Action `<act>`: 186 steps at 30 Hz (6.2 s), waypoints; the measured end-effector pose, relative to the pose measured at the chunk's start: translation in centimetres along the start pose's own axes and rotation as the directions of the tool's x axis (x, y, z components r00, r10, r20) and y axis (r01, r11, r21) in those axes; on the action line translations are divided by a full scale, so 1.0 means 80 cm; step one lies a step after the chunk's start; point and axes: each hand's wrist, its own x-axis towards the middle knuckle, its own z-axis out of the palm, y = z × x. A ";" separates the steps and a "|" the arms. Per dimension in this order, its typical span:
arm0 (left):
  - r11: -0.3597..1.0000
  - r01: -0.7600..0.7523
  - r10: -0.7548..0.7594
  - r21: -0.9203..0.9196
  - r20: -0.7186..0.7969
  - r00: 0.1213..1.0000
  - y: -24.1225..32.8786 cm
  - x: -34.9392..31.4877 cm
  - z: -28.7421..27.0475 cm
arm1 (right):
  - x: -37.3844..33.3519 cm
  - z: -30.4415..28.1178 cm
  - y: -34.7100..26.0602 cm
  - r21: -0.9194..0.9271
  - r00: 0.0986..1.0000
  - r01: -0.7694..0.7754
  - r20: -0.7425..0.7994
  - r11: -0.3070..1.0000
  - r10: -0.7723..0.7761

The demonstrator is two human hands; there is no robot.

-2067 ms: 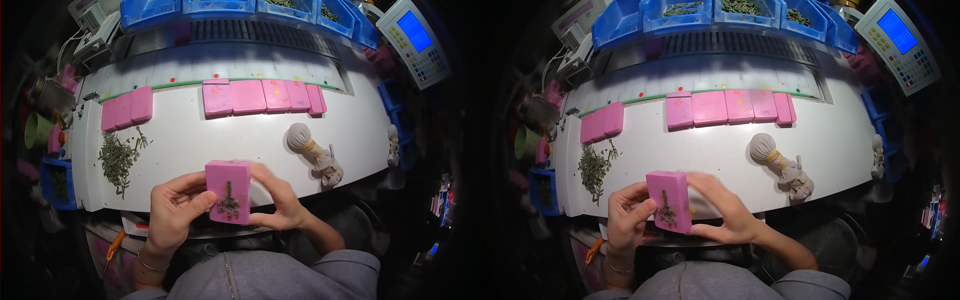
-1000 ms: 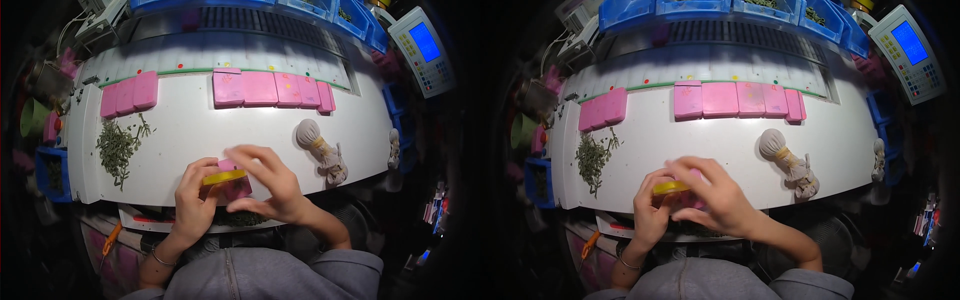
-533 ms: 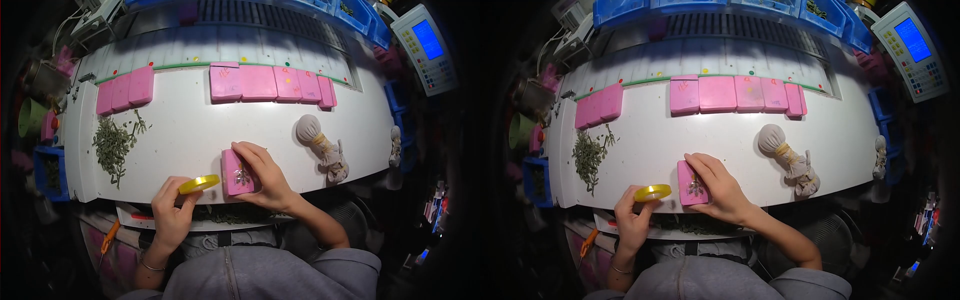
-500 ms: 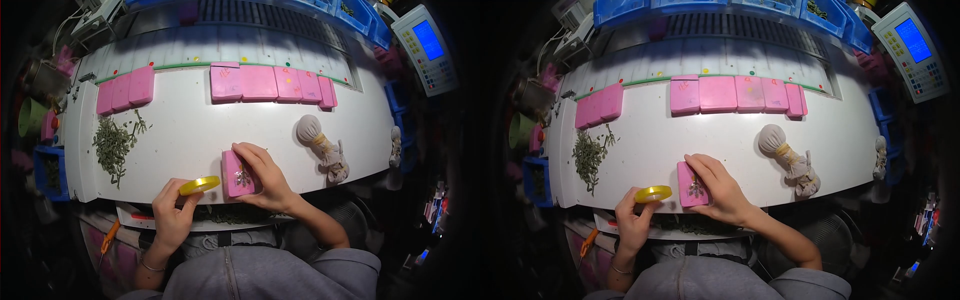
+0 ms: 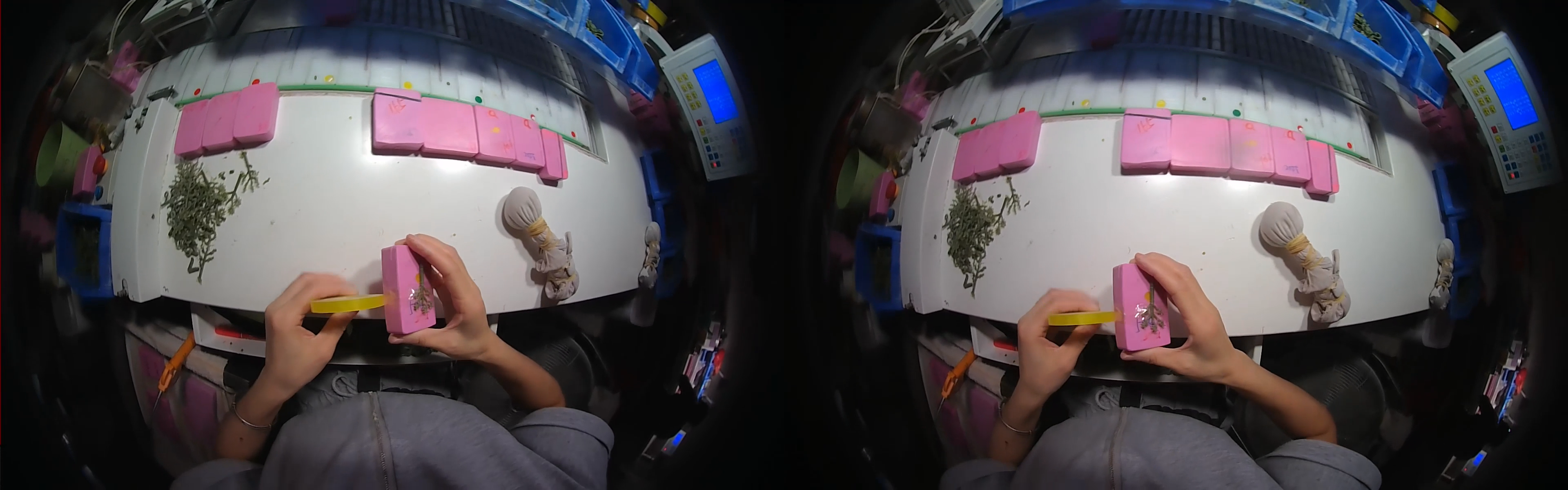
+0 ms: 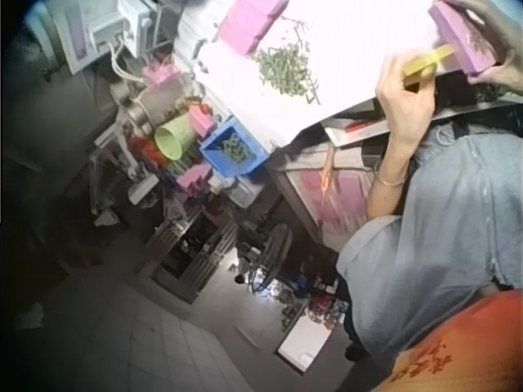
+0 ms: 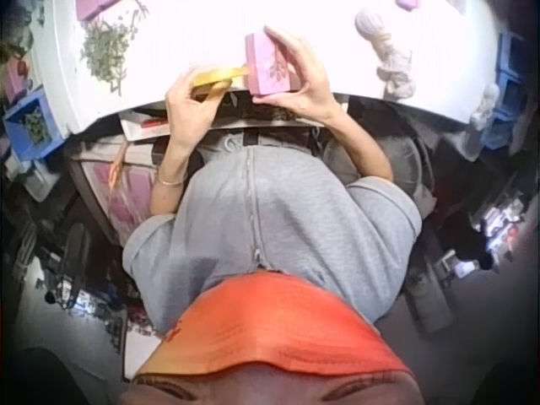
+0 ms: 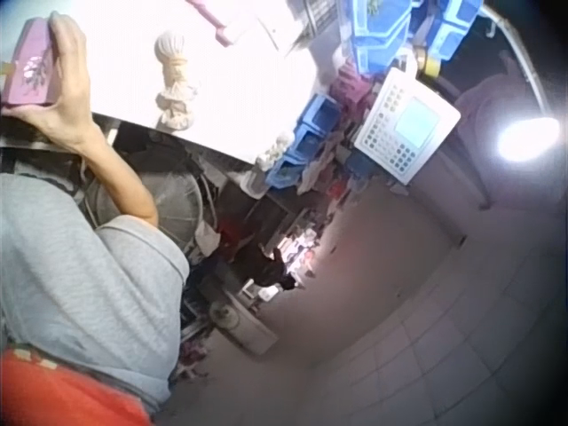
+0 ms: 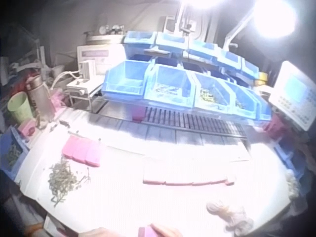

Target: The person assembles small pink rectangular sponges by inserting green plant stems into them. They use a yellow rubber band to secure the stems and a small brush to clean the sponge surfaces. The person handles the sponges one at a time, arranging them on a white table next to blue storage bins.

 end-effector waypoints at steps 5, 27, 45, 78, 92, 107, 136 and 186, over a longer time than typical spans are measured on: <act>0.985 -0.066 0.062 -0.158 -0.031 0.998 0.010 -0.003 -0.006 | 0.005 0.005 -0.003 -0.045 1.000 0.026 0.018 0.999 -0.025; 0.908 -0.298 0.346 0.296 -0.124 0.930 0.039 -0.002 -0.001 | 0.009 0.019 -0.030 -0.131 0.995 0.100 0.002 0.986 -0.101; 0.646 0.335 -0.269 -0.686 0.205 0.941 0.053 0.022 -0.009 | 0.003 -0.001 -0.030 -0.236 0.999 0.015 0.038 0.972 -0.007; 0.996 -0.080 0.087 0.043 -0.203 0.975 0.005 0.012 0.019 | 0.021 -0.006 0.005 -0.483 0.992 0.063 0.124 0.873 -0.004; 0.964 -0.150 0.169 0.220 -0.069 0.983 -0.021 0.009 -0.042 | 0.003 0.031 -0.004 -0.657 0.946 0.296 0.104 0.693 -0.306; 0.969 -0.240 0.238 0.058 0.039 0.970 -0.018 0.032 -0.033 | -0.008 0.199 0.092 0.065 0.909 0.081 0.404 0.995 -0.100; 0.948 -0.209 0.213 0.239 0.007 0.977 -0.007 0.024 -0.038 | 0.004 0.082 -0.025 -0.321 0.951 -0.069 -0.306 0.945 -0.035; 0.943 0.190 -0.124 0.274 -0.244 0.962 0.001 -0.030 0.010 | 0.014 0.098 -0.022 -0.688 0.979 0.090 -0.071 0.720 -0.190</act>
